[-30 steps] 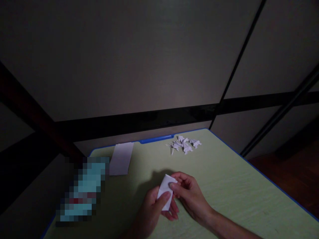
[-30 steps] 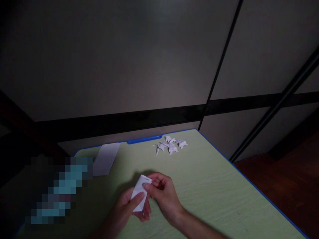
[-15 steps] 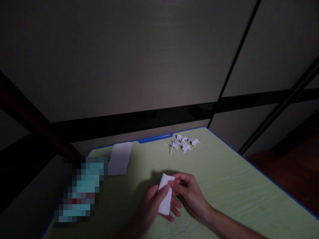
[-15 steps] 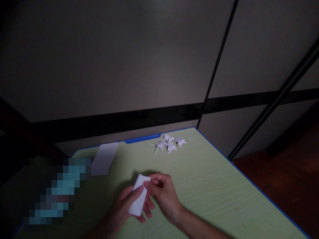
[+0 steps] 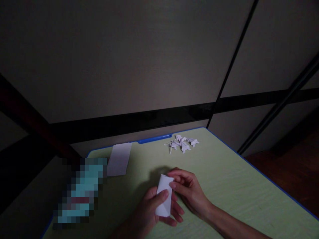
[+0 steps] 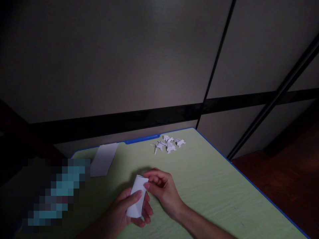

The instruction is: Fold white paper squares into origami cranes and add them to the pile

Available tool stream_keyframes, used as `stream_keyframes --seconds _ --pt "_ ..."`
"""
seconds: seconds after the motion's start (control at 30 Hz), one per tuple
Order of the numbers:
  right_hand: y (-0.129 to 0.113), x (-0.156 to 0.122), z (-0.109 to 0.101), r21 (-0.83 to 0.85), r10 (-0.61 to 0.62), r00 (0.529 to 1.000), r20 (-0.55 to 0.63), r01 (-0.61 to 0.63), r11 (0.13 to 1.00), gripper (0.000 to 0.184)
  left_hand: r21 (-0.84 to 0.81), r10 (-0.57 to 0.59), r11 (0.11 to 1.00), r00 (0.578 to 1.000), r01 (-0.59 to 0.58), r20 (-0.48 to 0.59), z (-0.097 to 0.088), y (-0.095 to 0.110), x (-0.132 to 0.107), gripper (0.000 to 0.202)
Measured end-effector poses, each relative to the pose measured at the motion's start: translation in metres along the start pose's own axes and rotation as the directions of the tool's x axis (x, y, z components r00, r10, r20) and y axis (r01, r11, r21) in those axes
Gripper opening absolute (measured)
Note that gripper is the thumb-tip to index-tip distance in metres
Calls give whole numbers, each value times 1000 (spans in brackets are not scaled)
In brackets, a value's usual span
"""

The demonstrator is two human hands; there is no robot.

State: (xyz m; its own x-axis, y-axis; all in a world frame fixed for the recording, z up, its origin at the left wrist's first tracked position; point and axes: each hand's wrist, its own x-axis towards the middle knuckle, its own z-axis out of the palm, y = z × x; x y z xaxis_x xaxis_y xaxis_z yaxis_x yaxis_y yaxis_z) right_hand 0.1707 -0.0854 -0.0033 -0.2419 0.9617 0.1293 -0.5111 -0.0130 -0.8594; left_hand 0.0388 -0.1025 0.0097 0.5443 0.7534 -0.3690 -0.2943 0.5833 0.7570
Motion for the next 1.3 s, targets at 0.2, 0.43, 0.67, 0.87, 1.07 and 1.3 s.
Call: stream_keyframes --seconds 0.2,0.43,0.67,0.87,1.07,1.3 --pt "-4 1 -1 -125 -92 996 6 92 988 12 11 -11 1000 999 10 35 -5 -3 2 37" --pt "-4 2 0 -187 -68 997 -39 59 981 7 47 43 998 999 -45 30 -8 -6 3 34" --pt "-6 1 3 -229 -40 993 -107 14 973 7 86 75 994 992 -66 -99 4 -4 1 42" --pt "-5 -1 5 -239 -83 987 -135 49 970 6 140 123 985 980 -101 -157 6 -4 2 46" --pt "-3 -3 6 -180 -28 988 -155 0 984 7 202 190 968 961 -149 -203 6 -5 2 41" --pt "-1 -4 8 -132 -8 989 -146 -11 991 11 276 253 942 945 -193 -205 6 2 0 40"
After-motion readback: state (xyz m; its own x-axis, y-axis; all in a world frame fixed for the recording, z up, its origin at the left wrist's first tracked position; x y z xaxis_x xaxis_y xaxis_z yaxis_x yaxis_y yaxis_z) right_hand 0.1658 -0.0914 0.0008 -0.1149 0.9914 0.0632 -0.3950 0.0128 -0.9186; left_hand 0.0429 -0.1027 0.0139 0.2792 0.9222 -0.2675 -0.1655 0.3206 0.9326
